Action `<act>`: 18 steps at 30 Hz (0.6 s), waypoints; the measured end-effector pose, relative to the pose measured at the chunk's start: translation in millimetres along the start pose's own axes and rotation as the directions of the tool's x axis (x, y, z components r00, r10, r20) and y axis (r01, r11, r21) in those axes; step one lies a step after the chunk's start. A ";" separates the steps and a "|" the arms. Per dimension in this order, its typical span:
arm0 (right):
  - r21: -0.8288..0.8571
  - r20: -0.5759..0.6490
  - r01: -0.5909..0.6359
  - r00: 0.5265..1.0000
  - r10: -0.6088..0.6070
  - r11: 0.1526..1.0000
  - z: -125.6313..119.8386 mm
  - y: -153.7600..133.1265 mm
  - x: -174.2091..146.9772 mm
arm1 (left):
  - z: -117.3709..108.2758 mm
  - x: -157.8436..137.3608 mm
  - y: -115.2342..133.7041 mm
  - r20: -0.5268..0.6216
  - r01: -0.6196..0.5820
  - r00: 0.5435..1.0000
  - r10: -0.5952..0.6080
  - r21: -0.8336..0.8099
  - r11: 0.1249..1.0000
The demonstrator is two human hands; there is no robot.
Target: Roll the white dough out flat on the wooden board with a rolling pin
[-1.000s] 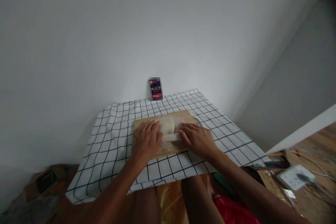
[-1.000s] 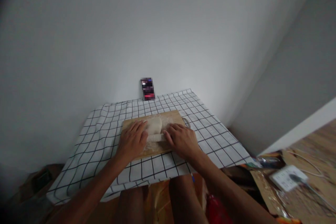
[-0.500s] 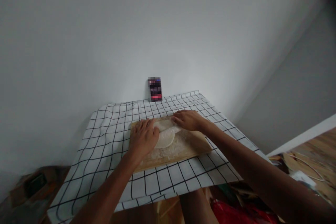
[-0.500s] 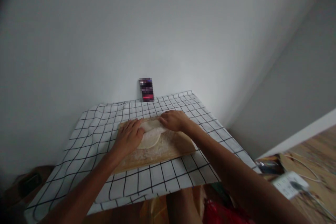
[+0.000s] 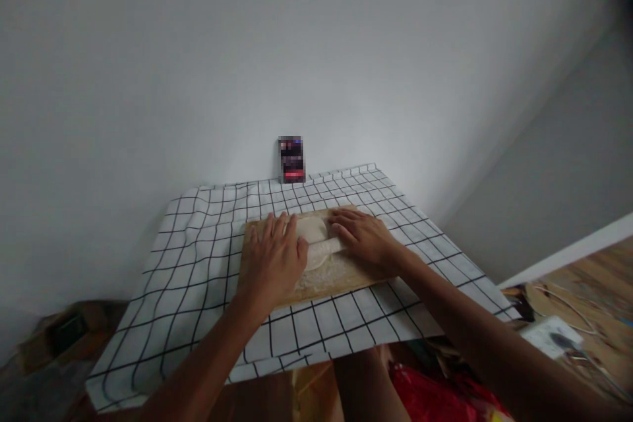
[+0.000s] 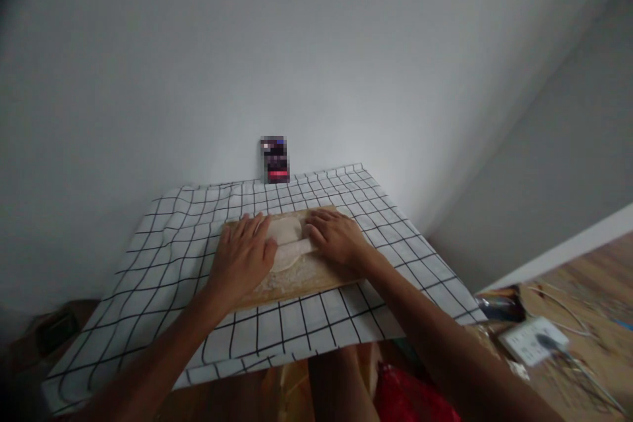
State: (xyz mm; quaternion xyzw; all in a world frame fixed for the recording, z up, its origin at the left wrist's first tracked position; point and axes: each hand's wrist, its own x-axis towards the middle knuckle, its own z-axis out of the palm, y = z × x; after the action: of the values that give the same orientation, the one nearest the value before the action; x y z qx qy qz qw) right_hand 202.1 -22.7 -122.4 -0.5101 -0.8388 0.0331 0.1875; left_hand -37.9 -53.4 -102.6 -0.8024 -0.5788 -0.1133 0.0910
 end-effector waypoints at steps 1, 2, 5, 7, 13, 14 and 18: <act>-0.005 -0.010 -0.009 1.000 0.009 1.000 1.2 -2.0 -5.9 | -2.2 -2.7 2.3 0.001 -0.005 1.000 0.005 -0.003 1.000; -0.009 -0.016 -0.017 1.000 0.017 1.000 2.1 -4.1 -11.5 | -3.9 -5.2 4.3 0.003 -0.010 1.000 0.010 -0.008 1.000; -0.034 -0.026 -0.034 0.999 0.033 0.999 1.9 -11.3 -23.6 | -3.1 -9.7 5.5 -0.011 -0.024 1.000 0.024 -0.030 0.999; -0.065 -0.050 -0.055 0.997 0.052 0.996 -2.1 -17.1 -25.6 | 1.7 -9.0 2.0 -0.020 -0.028 0.999 0.027 -0.046 0.999; -0.142 -0.104 -0.141 0.986 0.127 0.980 -26.0 -28.3 0.3 | 14.3 6.9 -16.7 -0.017 -0.046 0.999 0.044 -0.114 0.992; -0.166 -0.075 -0.135 0.989 0.124 0.977 -29.6 -27.8 8.0 | 15.3 10.1 -19.1 -0.018 -0.035 0.999 0.033 -0.120 0.992; -0.221 0.047 -0.107 0.992 0.120 0.969 -37.9 -20.6 40.4 | 19.8 21.1 -25.3 -0.002 0.007 1.000 -0.007 -0.146 0.989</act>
State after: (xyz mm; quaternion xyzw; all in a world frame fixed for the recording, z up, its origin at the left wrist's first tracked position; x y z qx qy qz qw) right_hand 181.4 -2.6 -70.8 -0.5734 -0.8121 -0.0334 0.1031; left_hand -54.0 -20.8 -115.1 -0.8048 -0.5716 -0.1566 0.0322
